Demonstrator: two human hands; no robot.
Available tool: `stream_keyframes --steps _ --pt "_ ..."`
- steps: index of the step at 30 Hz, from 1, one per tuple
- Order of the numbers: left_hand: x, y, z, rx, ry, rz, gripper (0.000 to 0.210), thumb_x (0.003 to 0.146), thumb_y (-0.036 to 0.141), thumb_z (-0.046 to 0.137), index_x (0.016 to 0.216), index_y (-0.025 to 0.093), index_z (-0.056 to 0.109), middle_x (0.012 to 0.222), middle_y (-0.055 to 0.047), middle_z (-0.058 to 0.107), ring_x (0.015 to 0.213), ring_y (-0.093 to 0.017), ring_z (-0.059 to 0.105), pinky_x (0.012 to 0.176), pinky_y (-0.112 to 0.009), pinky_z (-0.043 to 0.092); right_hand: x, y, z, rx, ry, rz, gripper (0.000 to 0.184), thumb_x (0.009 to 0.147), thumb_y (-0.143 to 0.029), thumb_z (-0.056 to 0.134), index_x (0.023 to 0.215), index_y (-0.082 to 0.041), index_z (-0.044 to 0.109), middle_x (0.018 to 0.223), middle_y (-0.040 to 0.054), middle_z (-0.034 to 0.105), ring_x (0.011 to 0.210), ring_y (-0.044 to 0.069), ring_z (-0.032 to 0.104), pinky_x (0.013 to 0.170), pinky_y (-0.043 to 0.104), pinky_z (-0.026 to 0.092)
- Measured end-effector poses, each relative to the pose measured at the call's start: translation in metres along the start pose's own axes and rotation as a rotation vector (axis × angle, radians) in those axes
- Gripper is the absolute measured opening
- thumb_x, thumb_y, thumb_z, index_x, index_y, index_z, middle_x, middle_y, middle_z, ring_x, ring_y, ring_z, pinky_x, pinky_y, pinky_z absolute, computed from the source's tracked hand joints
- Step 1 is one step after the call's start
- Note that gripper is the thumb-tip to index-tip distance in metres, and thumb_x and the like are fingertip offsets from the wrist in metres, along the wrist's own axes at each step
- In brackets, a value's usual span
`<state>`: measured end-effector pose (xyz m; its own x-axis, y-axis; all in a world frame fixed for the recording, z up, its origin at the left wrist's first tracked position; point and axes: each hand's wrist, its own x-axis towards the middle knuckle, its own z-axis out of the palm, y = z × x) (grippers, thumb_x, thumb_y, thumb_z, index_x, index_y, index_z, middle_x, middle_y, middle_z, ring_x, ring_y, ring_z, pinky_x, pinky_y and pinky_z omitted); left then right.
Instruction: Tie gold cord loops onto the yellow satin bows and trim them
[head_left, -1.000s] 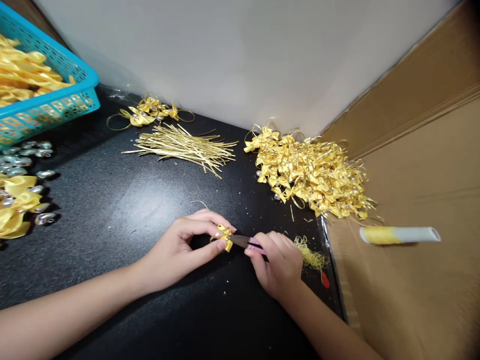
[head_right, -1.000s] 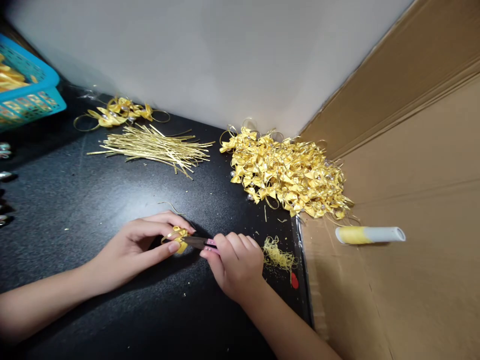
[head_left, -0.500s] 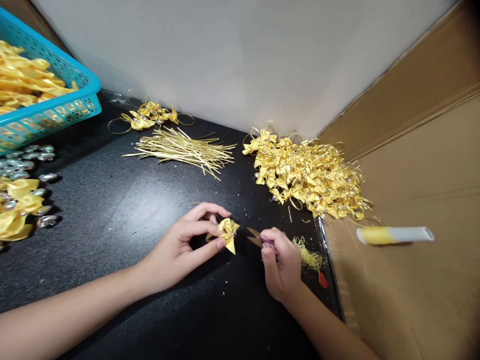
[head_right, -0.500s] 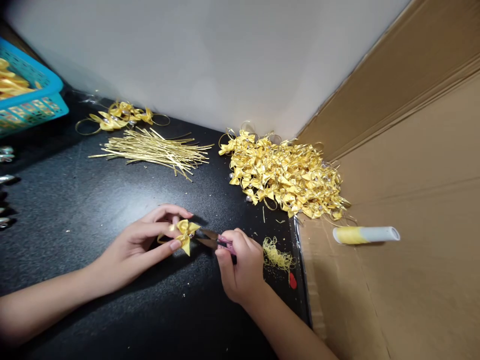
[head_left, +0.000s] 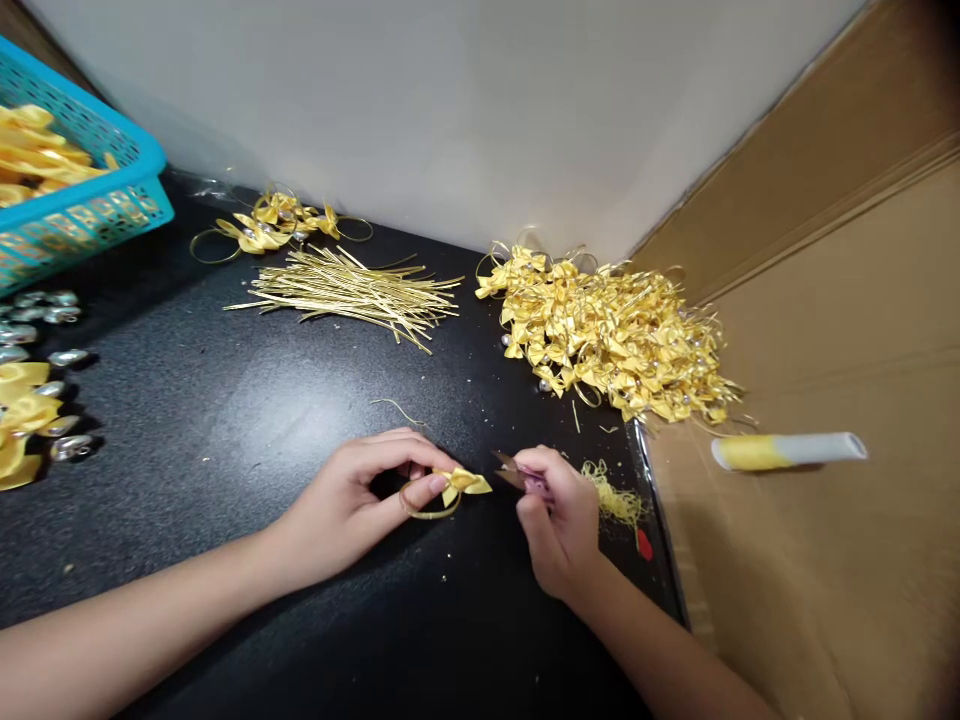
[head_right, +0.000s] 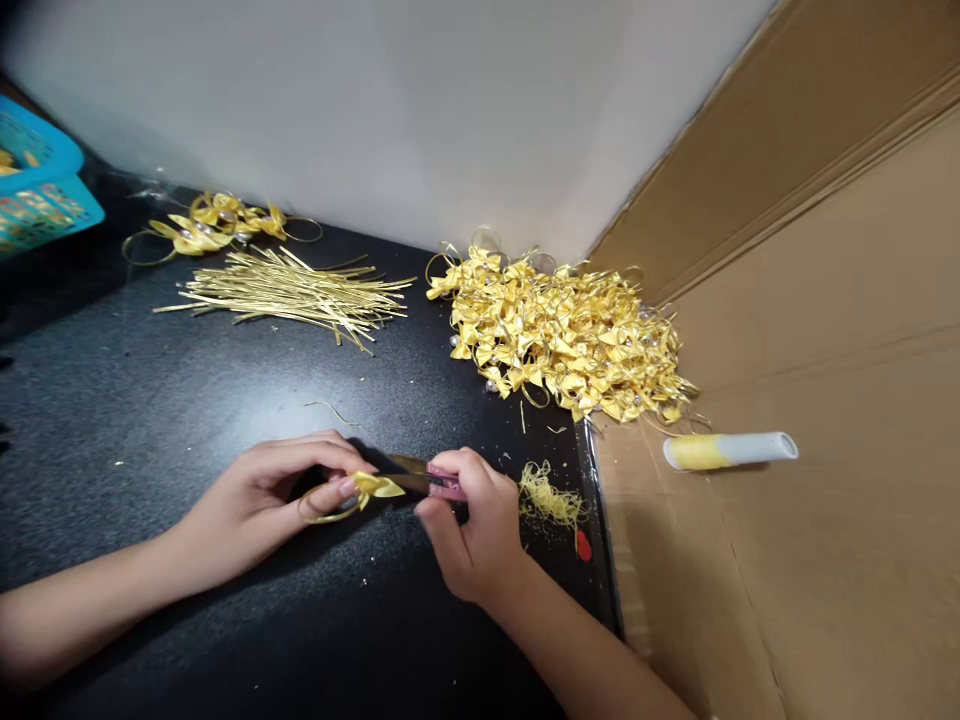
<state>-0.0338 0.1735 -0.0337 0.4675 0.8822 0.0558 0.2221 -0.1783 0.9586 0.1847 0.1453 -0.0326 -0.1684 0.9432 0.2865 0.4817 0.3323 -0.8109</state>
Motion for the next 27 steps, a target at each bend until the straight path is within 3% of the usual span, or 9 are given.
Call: stream_keyframes --steps 2,6,11,15,20,27 --pt "-0.001 -0.001 0.002 -0.010 0.031 -0.026 0.012 0.086 0.025 0.060 0.095 0.018 0.066 0.085 -0.004 0.068 0.075 -0.014 0.062 0.068 -0.024 0.049 -0.001 -0.003 0.003 0.070 0.022 0.042 0.026 0.085 -0.043 0.055 0.097 -0.020 0.059 0.068 -0.0004 0.061 0.055 0.011 0.056 0.053 0.023 0.046" --pt "-0.003 -0.001 0.006 -0.028 0.050 -0.004 0.007 0.085 0.023 0.061 0.087 0.017 0.058 0.077 -0.002 0.065 0.069 -0.012 0.059 0.064 -0.023 0.047 0.000 -0.009 0.013 0.164 -0.025 0.153 0.020 0.082 -0.034 0.062 0.096 -0.020 0.065 0.049 -0.0072 0.051 0.040 0.007 0.043 0.043 0.019 0.038" --pt "-0.002 0.004 0.006 -0.016 -0.059 0.083 0.006 0.085 0.018 0.056 0.080 0.017 0.056 0.080 -0.003 0.065 0.074 -0.013 0.060 0.069 -0.024 0.047 0.002 -0.011 0.020 0.230 -0.037 0.261 0.013 0.080 -0.029 0.064 0.075 -0.017 0.067 0.057 -0.0015 0.063 0.044 0.007 0.049 0.042 0.018 0.037" --pt "0.000 0.010 0.004 -0.024 -0.133 0.105 0.013 0.083 0.029 0.059 0.087 0.017 0.061 0.088 -0.006 0.067 0.081 -0.018 0.061 0.072 -0.027 0.048 0.002 -0.012 0.020 0.184 -0.011 0.197 0.010 0.079 -0.025 0.064 0.074 -0.018 0.068 0.061 -0.0006 0.067 0.048 0.008 0.056 0.047 0.019 0.043" --pt "0.005 0.011 0.005 -0.086 -0.137 -0.041 0.024 0.090 0.031 0.050 0.076 0.017 0.063 0.084 -0.005 0.068 0.079 -0.016 0.062 0.071 -0.025 0.048 0.002 -0.012 0.020 0.096 0.022 0.065 0.008 0.079 -0.020 0.063 0.073 -0.019 0.068 0.064 -0.0013 0.069 0.050 0.008 0.059 0.050 0.018 0.046" --pt "0.007 0.011 0.004 -0.111 -0.132 -0.056 0.027 0.090 0.034 0.052 0.074 0.017 0.066 0.086 -0.005 0.069 0.081 -0.017 0.063 0.073 -0.025 0.049 0.003 -0.010 0.019 0.078 0.031 0.067 0.006 0.079 -0.019 0.064 0.074 -0.019 0.067 0.065 -0.0015 0.070 0.051 0.009 0.060 0.052 0.019 0.047"
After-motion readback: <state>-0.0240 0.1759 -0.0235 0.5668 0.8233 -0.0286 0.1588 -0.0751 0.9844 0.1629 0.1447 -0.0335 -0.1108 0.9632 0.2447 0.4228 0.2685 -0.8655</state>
